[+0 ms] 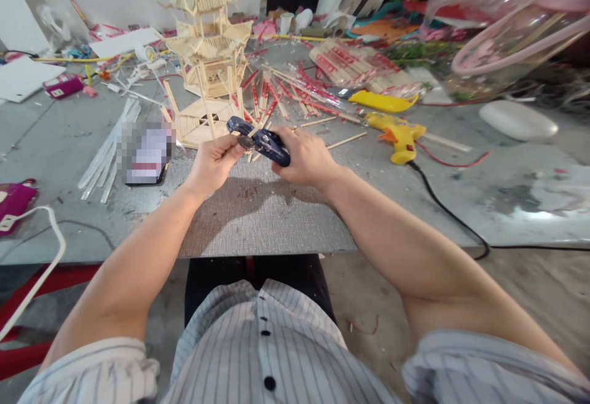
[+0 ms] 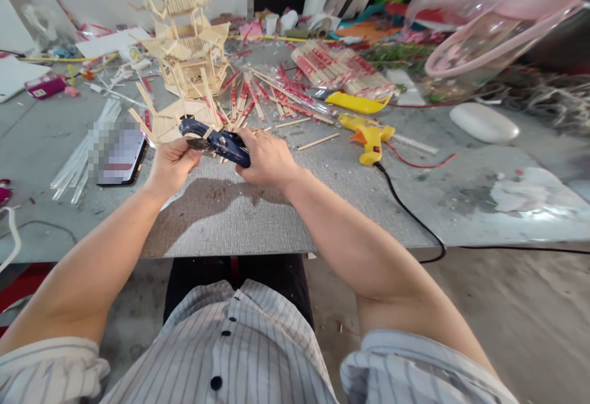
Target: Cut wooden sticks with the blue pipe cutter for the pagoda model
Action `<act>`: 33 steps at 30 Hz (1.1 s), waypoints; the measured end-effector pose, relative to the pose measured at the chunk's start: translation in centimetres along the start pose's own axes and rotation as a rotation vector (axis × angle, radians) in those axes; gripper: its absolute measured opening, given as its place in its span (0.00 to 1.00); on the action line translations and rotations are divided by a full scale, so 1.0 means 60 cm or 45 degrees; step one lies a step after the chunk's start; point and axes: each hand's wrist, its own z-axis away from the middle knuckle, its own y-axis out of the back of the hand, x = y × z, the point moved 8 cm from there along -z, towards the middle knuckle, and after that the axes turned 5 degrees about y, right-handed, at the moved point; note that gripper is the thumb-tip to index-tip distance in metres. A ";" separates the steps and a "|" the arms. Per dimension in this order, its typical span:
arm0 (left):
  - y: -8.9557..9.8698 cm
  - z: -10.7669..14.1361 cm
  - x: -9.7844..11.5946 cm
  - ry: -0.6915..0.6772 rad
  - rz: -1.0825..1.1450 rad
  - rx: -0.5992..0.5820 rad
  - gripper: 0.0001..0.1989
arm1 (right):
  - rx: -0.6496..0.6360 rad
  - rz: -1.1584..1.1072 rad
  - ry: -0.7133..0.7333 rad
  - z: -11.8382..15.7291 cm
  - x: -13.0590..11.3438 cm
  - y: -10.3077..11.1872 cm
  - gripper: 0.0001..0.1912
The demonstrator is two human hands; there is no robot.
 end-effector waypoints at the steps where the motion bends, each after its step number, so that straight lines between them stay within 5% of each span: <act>1: -0.001 0.000 -0.003 0.025 0.036 -0.020 0.24 | 0.001 0.004 0.002 0.000 0.000 0.000 0.33; 12: -0.025 0.004 -0.033 0.305 0.447 -0.244 0.20 | -0.014 -0.019 0.088 -0.003 -0.002 0.001 0.35; 33: -0.033 0.012 -0.034 0.465 0.539 -0.332 0.15 | -0.092 0.086 0.052 -0.001 0.001 -0.005 0.34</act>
